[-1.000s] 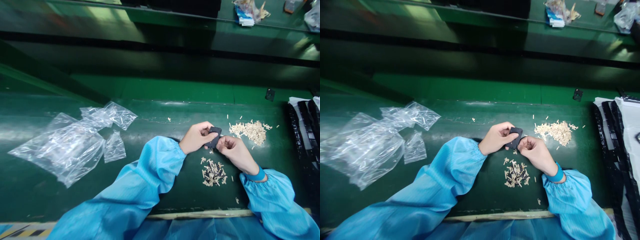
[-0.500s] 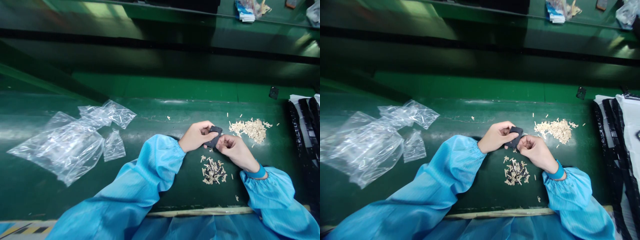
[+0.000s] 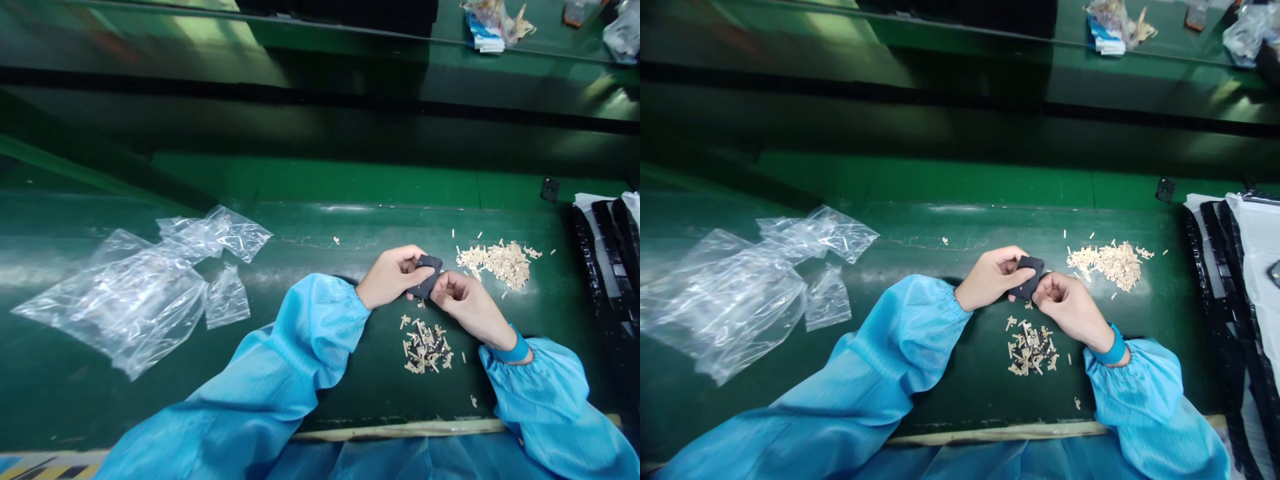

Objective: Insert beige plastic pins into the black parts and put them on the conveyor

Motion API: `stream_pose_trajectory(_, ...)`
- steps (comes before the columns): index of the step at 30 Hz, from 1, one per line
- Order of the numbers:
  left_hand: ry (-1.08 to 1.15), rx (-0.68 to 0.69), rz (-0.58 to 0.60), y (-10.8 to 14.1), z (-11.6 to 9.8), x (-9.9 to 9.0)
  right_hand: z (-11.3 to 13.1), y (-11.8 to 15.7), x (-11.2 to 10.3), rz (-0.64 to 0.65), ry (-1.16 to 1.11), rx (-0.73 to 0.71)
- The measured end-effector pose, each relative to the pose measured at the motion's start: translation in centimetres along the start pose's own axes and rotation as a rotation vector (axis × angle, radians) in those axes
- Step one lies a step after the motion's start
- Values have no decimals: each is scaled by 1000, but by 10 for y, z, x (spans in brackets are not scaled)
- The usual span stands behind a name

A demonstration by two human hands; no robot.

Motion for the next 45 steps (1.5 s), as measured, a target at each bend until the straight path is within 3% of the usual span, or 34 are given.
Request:
stream_pose_trajectory(10, 33, 11, -27, 1, 1, -1, -1, 0, 1, -53, -44, -15)
stream_pose_trajectory(21, 178, 29, -96, 1, 0, -4, -6, 1, 3, 25, -351, -34)
stream_pose_trajectory(27, 177, 20, -132, 1, 4, -7, -4, 0, 1, -28, -436, -23)
stream_pose_trajectory(33, 156, 35, -157, 3, 3, -7, -3, 1, 2, -17, -379, -97)
stream_pose_trajectory(45, 193, 57, -170, 5, 10, -4, -7, 0, 8, -47, -404, -76)
Point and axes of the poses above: each hand's wrist, its own y-axis away from the middle knuckle, its own x-axis out of the palm, z = x × y, the point moved 5 cm from there along -y, towards the middle knuckle
